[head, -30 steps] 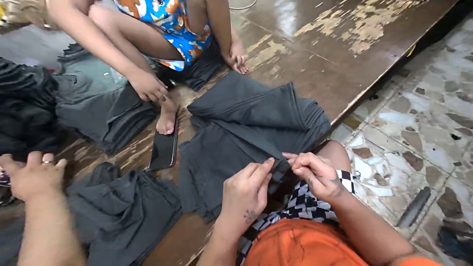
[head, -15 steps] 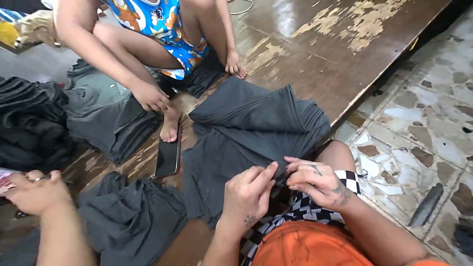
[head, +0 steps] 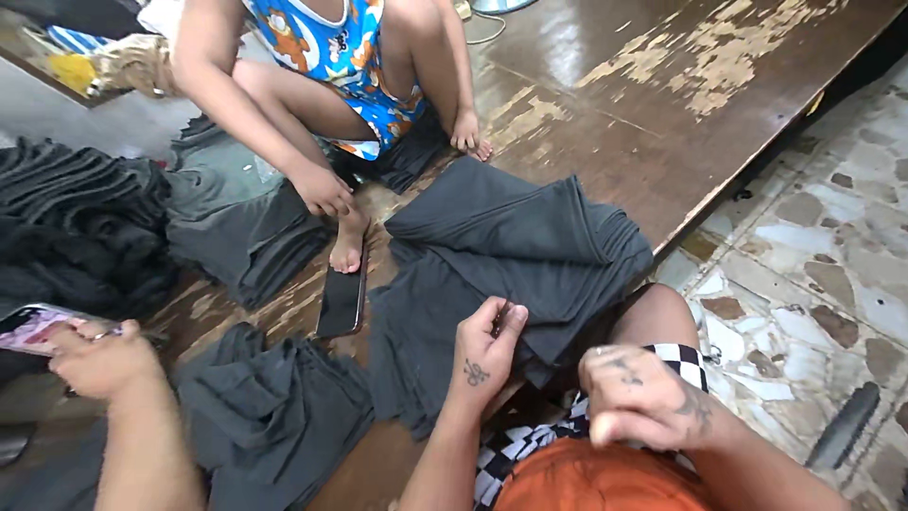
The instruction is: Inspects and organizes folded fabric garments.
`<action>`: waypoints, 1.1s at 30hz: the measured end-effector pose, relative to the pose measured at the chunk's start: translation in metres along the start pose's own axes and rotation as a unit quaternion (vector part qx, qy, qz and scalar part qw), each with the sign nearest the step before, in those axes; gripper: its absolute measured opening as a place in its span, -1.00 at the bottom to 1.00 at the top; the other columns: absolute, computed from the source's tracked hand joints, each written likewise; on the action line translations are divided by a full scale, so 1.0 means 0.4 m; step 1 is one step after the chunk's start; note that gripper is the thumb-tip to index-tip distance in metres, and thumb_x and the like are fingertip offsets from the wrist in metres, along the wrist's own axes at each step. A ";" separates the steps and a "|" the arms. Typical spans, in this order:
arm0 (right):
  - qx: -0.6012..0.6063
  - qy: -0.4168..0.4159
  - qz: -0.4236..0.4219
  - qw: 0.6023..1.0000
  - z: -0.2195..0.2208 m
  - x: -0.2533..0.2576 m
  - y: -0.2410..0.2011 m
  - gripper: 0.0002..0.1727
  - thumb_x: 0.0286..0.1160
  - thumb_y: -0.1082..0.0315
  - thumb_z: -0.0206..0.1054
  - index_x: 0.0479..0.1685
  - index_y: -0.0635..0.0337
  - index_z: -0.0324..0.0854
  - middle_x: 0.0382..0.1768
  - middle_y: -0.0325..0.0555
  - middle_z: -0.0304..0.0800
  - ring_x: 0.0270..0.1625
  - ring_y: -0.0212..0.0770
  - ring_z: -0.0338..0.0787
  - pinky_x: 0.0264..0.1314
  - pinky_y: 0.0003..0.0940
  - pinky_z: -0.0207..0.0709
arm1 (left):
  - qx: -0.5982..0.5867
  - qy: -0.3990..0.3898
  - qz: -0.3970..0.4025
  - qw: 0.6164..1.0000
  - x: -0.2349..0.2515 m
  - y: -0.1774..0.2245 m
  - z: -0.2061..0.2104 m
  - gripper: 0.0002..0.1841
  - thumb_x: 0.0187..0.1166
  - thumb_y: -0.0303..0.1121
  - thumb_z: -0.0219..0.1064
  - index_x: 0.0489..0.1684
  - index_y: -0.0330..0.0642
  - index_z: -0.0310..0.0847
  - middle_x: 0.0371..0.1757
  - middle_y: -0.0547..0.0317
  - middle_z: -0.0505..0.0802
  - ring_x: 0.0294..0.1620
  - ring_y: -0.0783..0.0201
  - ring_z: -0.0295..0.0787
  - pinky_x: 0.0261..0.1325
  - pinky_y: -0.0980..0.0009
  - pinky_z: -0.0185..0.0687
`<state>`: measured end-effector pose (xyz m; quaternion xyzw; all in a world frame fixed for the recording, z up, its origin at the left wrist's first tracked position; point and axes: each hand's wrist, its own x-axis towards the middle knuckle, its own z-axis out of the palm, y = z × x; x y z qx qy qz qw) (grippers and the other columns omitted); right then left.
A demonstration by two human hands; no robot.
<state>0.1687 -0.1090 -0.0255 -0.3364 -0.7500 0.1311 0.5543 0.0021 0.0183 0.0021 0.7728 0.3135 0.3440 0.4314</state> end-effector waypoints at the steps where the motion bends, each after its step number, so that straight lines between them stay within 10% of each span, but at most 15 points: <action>1: -0.053 0.018 0.007 0.998 -0.016 0.016 0.003 -0.51 0.82 0.03 0.12 -0.46 0.20 0.57 -0.52 -0.06 0.67 -0.32 -0.21 0.74 -0.12 -0.40 0.64 | -0.020 0.003 -0.020 1.000 0.003 -0.003 -0.003 -0.78 0.67 -0.41 0.21 -0.39 -0.29 0.64 -0.60 0.49 0.54 -0.60 0.74 0.36 -0.48 0.75 0.29; 7: -0.286 -0.018 0.016 0.958 -0.023 0.109 0.072 -0.73 0.62 0.33 0.27 0.12 -0.07 0.83 0.02 0.19 0.86 0.12 0.20 0.84 0.24 0.09 0.65 | -0.060 -0.015 -0.068 0.996 0.008 -0.003 -0.013 -0.76 0.73 -0.40 0.13 -0.39 -0.22 0.60 -0.63 0.52 0.48 -0.66 0.69 0.30 -0.54 0.70 0.24; 14: -0.135 0.046 -0.036 0.989 0.025 0.092 0.081 -0.74 0.74 0.16 0.23 -0.20 0.11 0.72 -0.10 0.03 0.82 0.26 -0.01 0.75 0.52 -0.19 0.48 | 0.009 -0.139 -0.037 0.990 0.005 0.001 -0.048 -0.76 0.75 -0.43 0.05 -0.15 -0.36 0.63 -0.55 0.37 0.54 -0.59 0.61 0.39 -0.44 0.65 0.36; 17: -0.103 -0.012 -0.075 0.992 0.046 0.068 0.000 -0.57 0.74 0.05 0.20 -0.49 0.13 0.60 -0.43 -0.07 0.70 -0.04 -0.08 0.77 0.29 -0.23 0.59 | 0.189 -0.248 0.040 0.949 0.042 0.054 -0.091 -0.76 0.67 -0.51 0.12 0.05 -0.41 0.69 -0.17 -0.12 0.85 -0.13 0.08 0.83 0.01 0.08 0.70; 21: -0.128 -0.084 -0.116 0.981 0.060 0.119 -0.044 -0.39 0.79 -0.14 0.05 -0.58 0.10 0.54 -0.52 -0.06 0.66 -0.05 -0.01 0.80 0.40 -0.07 0.54 | 0.054 0.217 0.247 0.943 0.102 0.130 -0.146 -0.85 0.76 -0.42 0.15 -0.04 -0.30 0.61 -0.25 0.28 0.78 -0.36 0.49 0.71 -0.26 0.51 0.70; 25: -0.352 -0.099 0.064 0.929 -0.047 0.191 0.104 -0.39 0.71 -0.21 0.08 0.08 0.12 0.83 0.16 0.00 0.90 0.47 0.07 0.73 0.64 0.34 0.32 | -0.022 0.191 0.358 0.914 0.123 0.248 -0.134 -0.88 0.81 -0.34 0.12 0.10 -0.10 0.51 -0.27 0.47 0.67 -0.46 0.64 0.53 -0.42 0.68 0.52; 29: -0.291 -0.129 0.305 0.897 -0.168 0.179 0.283 -0.27 0.62 -0.27 0.18 0.52 0.11 0.62 0.58 0.07 0.59 0.73 0.14 0.41 0.72 0.33 0.13 | 0.129 0.004 0.208 0.970 0.073 0.020 -0.065 -0.75 0.72 -0.41 0.11 -0.01 -0.33 0.72 -0.37 0.13 0.78 -0.45 0.39 0.67 -0.32 0.43 0.65; 33: -0.384 -0.033 0.150 0.911 -0.115 0.138 0.260 -0.36 0.63 -0.27 0.14 0.26 0.06 0.80 0.39 0.06 0.77 0.64 0.18 0.53 0.73 0.46 0.02 | 0.014 0.006 -0.020 1.000 0.058 -0.105 -0.105 -0.72 0.77 -0.40 0.02 0.02 -0.36 0.66 -0.52 0.39 0.69 -0.58 0.59 0.51 -0.46 0.63 0.47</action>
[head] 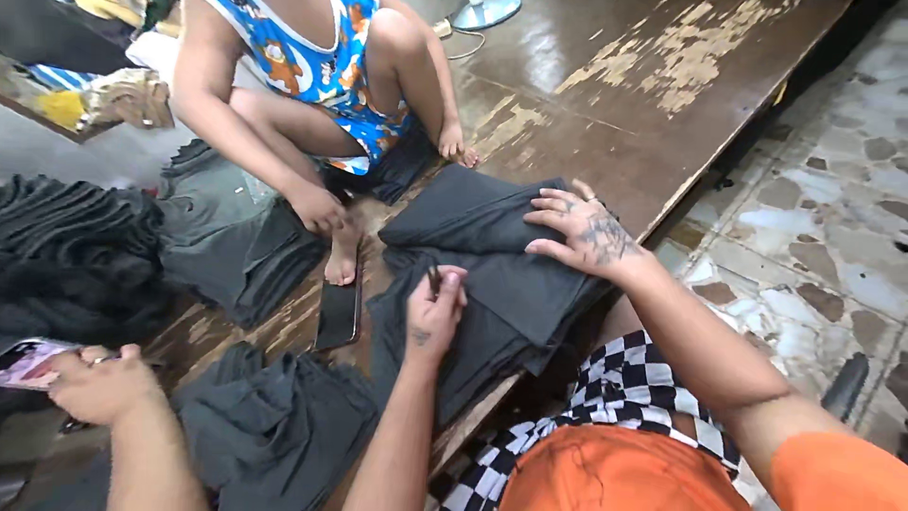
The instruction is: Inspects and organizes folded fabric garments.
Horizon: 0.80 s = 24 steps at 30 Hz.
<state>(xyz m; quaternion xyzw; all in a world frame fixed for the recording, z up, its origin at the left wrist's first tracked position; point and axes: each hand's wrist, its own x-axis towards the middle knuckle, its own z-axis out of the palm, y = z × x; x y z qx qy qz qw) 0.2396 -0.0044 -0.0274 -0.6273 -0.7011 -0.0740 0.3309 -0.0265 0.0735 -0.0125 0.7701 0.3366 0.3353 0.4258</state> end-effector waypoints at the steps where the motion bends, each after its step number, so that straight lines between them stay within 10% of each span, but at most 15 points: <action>1: -0.026 0.048 -0.043 0.998 0.003 -0.021 -0.038 -0.40 0.64 -0.24 0.16 0.15 0.05 0.83 0.35 0.06 0.80 0.64 0.24 0.53 0.71 0.59 -0.08 | -0.011 0.008 0.013 1.000 -0.009 -0.007 -0.011 -0.72 0.77 -0.39 0.02 0.02 -0.33 0.65 -0.54 0.46 0.66 -0.61 0.64 0.47 -0.49 0.68 0.43; 5: 0.076 -0.087 -0.173 0.978 0.019 -0.174 -0.259 -0.39 0.30 -0.13 0.53 0.25 0.07 0.77 0.46 0.01 0.73 0.68 0.24 0.49 0.65 0.62 0.07 | 0.139 -0.031 0.104 0.984 -0.035 0.011 0.001 -0.69 0.71 -0.40 0.05 -0.02 -0.39 0.73 -0.39 0.18 0.78 -0.41 0.45 0.67 -0.25 0.49 0.61; 7: 0.161 -0.123 -0.248 0.947 0.028 -0.241 -0.305 -0.65 0.46 -0.03 0.41 -0.12 0.05 0.86 0.13 -0.03 0.89 0.42 0.10 0.74 0.64 0.33 0.32 | 0.221 -0.089 0.179 0.955 -0.043 0.110 0.033 -0.70 0.69 -0.39 0.13 0.00 -0.35 0.80 -0.22 -0.04 0.90 -0.25 0.15 0.87 -0.12 0.20 0.78; 10: 0.247 -0.079 -0.286 0.922 0.008 -0.267 -0.317 -0.63 0.70 0.12 0.17 -0.20 0.13 0.85 -0.43 -0.11 0.84 -0.32 -0.13 0.86 -0.21 -0.19 0.73 | 0.271 -0.131 0.243 0.922 -0.068 0.193 0.110 -0.66 0.56 -0.21 0.33 0.07 -0.28 0.79 -0.25 -0.02 0.89 -0.37 0.07 0.86 -0.40 0.14 0.73; 13: 0.274 0.030 -0.262 0.925 -0.056 -0.242 -0.301 -0.64 0.73 0.21 0.17 -0.29 0.21 0.81 -0.57 -0.10 0.74 -0.45 -0.17 0.74 -0.30 -0.31 0.60 | 0.326 -0.171 0.127 0.921 -0.065 0.203 0.148 -0.70 0.45 -0.25 0.44 -0.08 -0.33 0.74 -0.32 -0.07 0.88 -0.34 -0.08 0.88 -0.36 -0.06 0.69; 19: 0.222 0.128 -0.099 0.962 -0.070 -0.171 -0.190 -0.27 0.79 -0.25 -0.08 -0.14 0.26 0.74 -0.13 0.10 0.90 0.09 -0.03 0.87 0.35 -0.14 0.63 | 0.033 -0.101 0.079 0.991 -0.052 0.148 0.119 -0.74 0.70 -0.38 0.16 -0.38 -0.35 0.62 -0.56 0.33 0.64 -0.54 0.60 0.54 -0.37 0.62 0.51; 24: 0.157 0.040 -0.001 0.987 -0.033 -0.135 -0.201 -0.18 0.68 -0.29 0.00 0.05 0.41 0.76 -0.26 0.17 0.89 -0.16 0.14 0.89 0.03 0.14 0.68 | -0.279 0.013 0.072 0.957 -0.063 0.116 0.142 -0.84 0.61 -0.41 0.27 -0.39 0.03 0.67 -0.37 0.52 0.79 -0.46 0.67 0.62 -0.38 0.68 0.56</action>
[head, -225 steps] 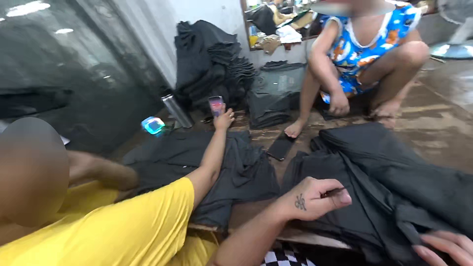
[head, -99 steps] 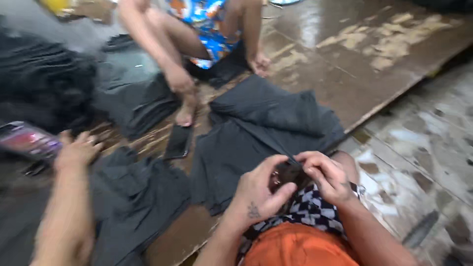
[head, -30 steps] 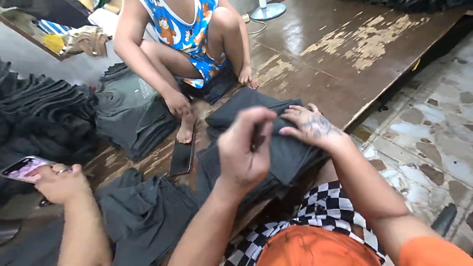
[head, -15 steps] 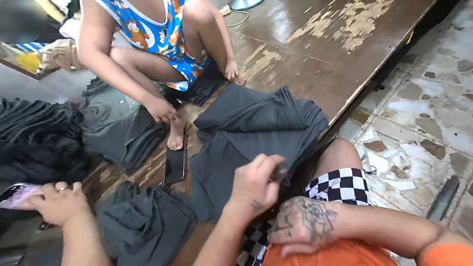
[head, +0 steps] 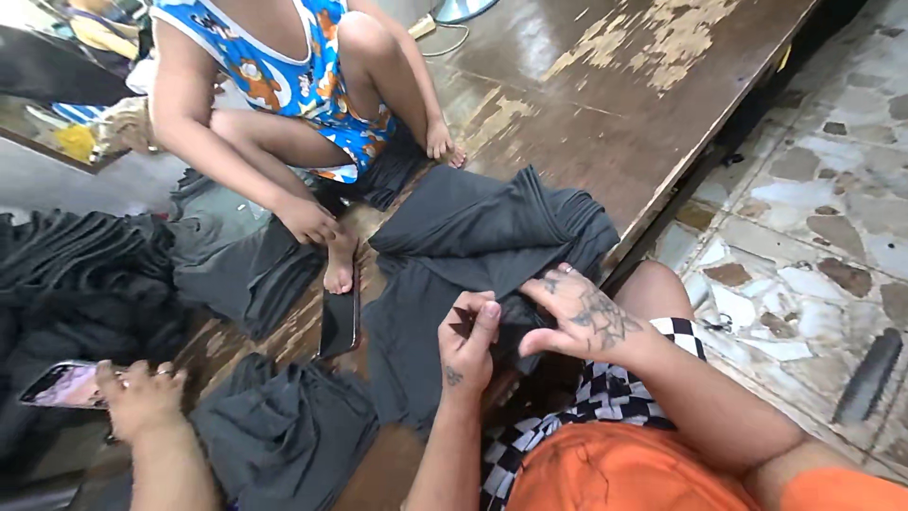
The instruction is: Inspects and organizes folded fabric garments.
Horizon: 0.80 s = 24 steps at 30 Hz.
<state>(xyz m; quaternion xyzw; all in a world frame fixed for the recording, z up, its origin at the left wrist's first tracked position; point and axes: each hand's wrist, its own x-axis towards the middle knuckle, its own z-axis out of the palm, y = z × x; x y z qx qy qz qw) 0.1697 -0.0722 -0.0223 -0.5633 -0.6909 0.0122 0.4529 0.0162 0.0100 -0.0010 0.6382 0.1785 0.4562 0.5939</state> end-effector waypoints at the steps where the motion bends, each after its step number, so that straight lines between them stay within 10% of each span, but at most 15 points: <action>1: -0.009 0.017 -0.019 1.000 0.004 0.000 0.001 -0.38 0.70 -0.11 0.13 -0.11 0.38 0.77 -0.32 0.13 0.88 -0.21 0.11 0.90 -0.04 0.04 0.72 | -0.039 0.003 -0.007 0.999 -0.001 -0.006 -0.001 -0.85 0.60 -0.37 0.32 -0.41 0.03 0.69 -0.38 0.46 0.80 -0.49 0.65 0.63 -0.43 0.68 0.57; 4: 0.079 0.030 -0.045 0.995 -0.024 -0.030 0.039 -0.71 0.71 0.34 0.18 -0.25 0.33 0.74 -0.26 0.09 0.89 -0.08 -0.04 0.91 0.17 -0.22 0.72 | -0.126 0.001 -0.050 0.991 0.001 -0.008 -0.003 -0.85 0.56 -0.35 0.40 -0.46 -0.04 0.69 -0.40 0.30 0.84 -0.61 0.58 0.65 -0.57 0.66 0.57; 7: 0.168 -0.007 -0.023 0.986 -0.059 -0.060 0.055 -0.65 0.79 0.33 0.10 -0.21 0.41 0.72 -0.10 0.18 0.91 0.21 0.02 0.89 0.55 -0.12 0.56 | -0.152 0.003 -0.090 0.984 -0.002 -0.006 -0.005 -0.83 0.55 -0.35 0.40 -0.49 -0.03 0.68 -0.44 0.29 0.84 -0.60 0.55 0.68 -0.56 0.64 0.60; 12: 0.068 0.007 0.018 0.997 -0.028 -0.049 0.021 -0.38 0.74 -0.12 0.13 0.08 0.37 0.71 -0.36 0.00 0.84 -0.29 -0.15 0.83 -0.07 -0.24 0.72 | -0.155 -0.009 -0.102 0.983 -0.002 -0.017 -0.010 -0.84 0.47 -0.26 0.51 -0.49 0.04 0.71 -0.48 0.36 0.82 -0.61 0.59 0.64 -0.53 0.64 0.59; 15: 0.016 0.030 -0.032 0.999 -0.007 -0.033 0.015 -0.65 0.70 0.18 0.21 -0.23 0.31 0.73 -0.44 0.01 0.83 -0.31 -0.07 0.86 -0.06 -0.20 0.71 | -0.130 -0.025 -0.098 0.986 -0.005 -0.016 -0.016 -0.85 0.48 -0.23 0.51 -0.47 0.05 0.71 -0.46 0.40 0.82 -0.59 0.59 0.66 -0.51 0.64 0.61; 18: 0.053 -0.012 -0.035 0.998 -0.046 -0.040 0.012 -0.68 0.76 0.33 0.12 -0.25 0.32 0.72 -0.31 0.07 0.89 -0.07 0.01 0.92 0.28 -0.09 0.69 | 0.105 -0.088 -0.031 0.990 -0.011 0.008 -0.032 -0.85 0.67 -0.34 0.25 -0.34 -0.11 0.59 -0.37 0.38 0.82 -0.46 0.58 0.72 -0.35 0.62 0.69; 20: 0.076 -0.027 -0.032 0.996 -0.058 -0.048 0.005 -0.64 0.77 0.34 0.08 -0.29 0.36 0.70 -0.25 0.15 0.90 0.10 0.12 0.92 0.45 0.03 0.60 | 0.333 -0.129 0.037 0.933 -0.005 0.038 -0.038 -0.77 0.66 -0.40 0.22 -0.35 -0.40 0.62 -0.48 0.19 0.74 -0.50 0.51 0.65 -0.38 0.59 0.59; 24: 0.061 -0.010 -0.053 0.997 -0.050 -0.055 -0.002 -0.69 0.69 0.37 0.09 -0.37 0.31 0.67 -0.35 0.12 0.86 0.00 0.10 0.91 0.30 -0.03 0.67 | 0.547 -0.217 0.080 0.805 0.021 0.129 -0.053 -0.66 0.56 -0.19 0.31 -0.03 -0.34 0.73 -0.35 0.02 0.84 -0.42 0.13 0.80 -0.38 0.14 0.69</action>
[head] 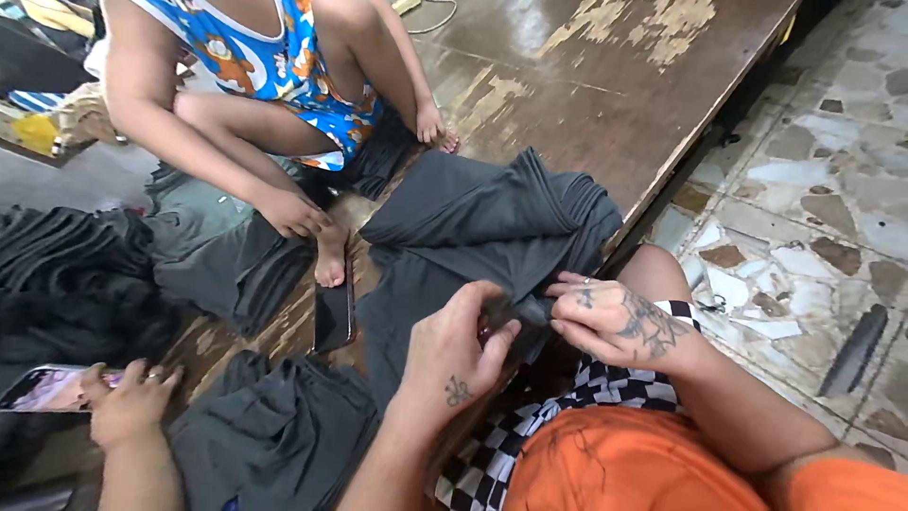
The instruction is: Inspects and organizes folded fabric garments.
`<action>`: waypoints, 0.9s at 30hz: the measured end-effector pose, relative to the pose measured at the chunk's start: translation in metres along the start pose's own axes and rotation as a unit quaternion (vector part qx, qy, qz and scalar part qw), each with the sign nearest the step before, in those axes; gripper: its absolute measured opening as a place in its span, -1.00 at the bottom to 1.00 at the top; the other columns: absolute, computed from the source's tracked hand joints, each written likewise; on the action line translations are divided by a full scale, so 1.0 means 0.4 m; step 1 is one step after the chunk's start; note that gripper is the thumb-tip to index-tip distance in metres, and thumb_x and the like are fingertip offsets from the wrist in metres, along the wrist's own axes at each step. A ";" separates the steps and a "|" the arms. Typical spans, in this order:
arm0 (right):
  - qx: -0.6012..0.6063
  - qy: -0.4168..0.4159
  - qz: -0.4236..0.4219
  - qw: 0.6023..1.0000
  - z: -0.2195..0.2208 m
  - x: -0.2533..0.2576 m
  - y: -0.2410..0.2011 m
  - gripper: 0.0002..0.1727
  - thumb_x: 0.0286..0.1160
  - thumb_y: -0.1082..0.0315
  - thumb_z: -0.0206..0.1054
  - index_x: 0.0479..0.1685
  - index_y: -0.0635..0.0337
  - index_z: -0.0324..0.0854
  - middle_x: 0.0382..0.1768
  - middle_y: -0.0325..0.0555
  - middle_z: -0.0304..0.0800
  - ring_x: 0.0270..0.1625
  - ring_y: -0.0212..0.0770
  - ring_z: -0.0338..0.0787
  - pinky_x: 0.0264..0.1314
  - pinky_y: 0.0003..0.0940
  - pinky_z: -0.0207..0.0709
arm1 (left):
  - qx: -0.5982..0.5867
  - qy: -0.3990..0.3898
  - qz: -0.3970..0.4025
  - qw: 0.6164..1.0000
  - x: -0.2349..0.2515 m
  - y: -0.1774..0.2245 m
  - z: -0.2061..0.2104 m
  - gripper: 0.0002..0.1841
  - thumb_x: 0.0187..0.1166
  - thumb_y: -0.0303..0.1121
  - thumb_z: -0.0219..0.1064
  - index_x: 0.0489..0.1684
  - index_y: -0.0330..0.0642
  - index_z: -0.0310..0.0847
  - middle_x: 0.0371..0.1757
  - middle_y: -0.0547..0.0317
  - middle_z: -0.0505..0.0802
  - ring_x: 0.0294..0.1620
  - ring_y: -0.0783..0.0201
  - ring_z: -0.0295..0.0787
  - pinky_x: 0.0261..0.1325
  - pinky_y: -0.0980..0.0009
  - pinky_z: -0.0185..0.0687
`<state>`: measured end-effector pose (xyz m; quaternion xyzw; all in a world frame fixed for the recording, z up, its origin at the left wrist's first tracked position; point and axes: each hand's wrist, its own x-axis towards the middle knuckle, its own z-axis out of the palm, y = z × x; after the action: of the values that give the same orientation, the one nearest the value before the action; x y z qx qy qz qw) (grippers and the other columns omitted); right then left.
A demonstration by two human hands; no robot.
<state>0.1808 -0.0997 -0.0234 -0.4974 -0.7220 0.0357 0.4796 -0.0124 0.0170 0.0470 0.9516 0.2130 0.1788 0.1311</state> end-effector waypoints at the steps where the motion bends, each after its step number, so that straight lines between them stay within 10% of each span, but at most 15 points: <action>1: -0.001 0.001 -0.004 1.000 0.000 0.001 -0.001 -0.70 0.67 0.38 0.09 -0.37 0.30 0.66 -0.38 0.11 0.85 -0.04 0.09 0.91 0.28 -0.03 0.68 | 0.035 -0.023 0.023 0.999 0.002 0.005 -0.023 -0.63 0.57 -0.17 0.26 0.07 -0.30 0.74 -0.26 0.01 0.87 -0.34 0.08 0.84 -0.35 0.08 0.72; 11: 0.002 -0.023 0.001 1.000 -0.002 0.001 -0.013 -0.73 0.60 0.40 0.15 -0.44 0.29 0.65 -0.48 0.07 0.77 -0.18 0.05 0.88 0.22 0.02 0.68 | 0.165 -0.148 0.198 0.955 0.050 0.077 -0.095 -0.83 0.47 -0.50 0.29 -0.12 -0.10 0.77 -0.39 0.05 0.81 -0.40 -0.01 0.82 -0.48 0.13 0.61; 27: 0.034 -0.058 0.010 0.998 -0.016 0.006 -0.018 -0.71 0.64 0.38 0.12 -0.45 0.28 0.61 -0.51 0.05 0.72 -0.20 0.06 0.85 0.21 0.08 0.65 | 0.168 -0.143 0.183 0.958 0.032 0.081 -0.093 -0.82 0.43 -0.51 0.28 -0.13 -0.12 0.76 -0.42 0.04 0.79 -0.43 -0.01 0.82 -0.52 0.12 0.61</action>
<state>0.1805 -0.1043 -0.0145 -0.4849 -0.7423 0.0936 0.4528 -0.0047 0.0010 0.0945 0.9982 0.0414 0.0238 -0.0363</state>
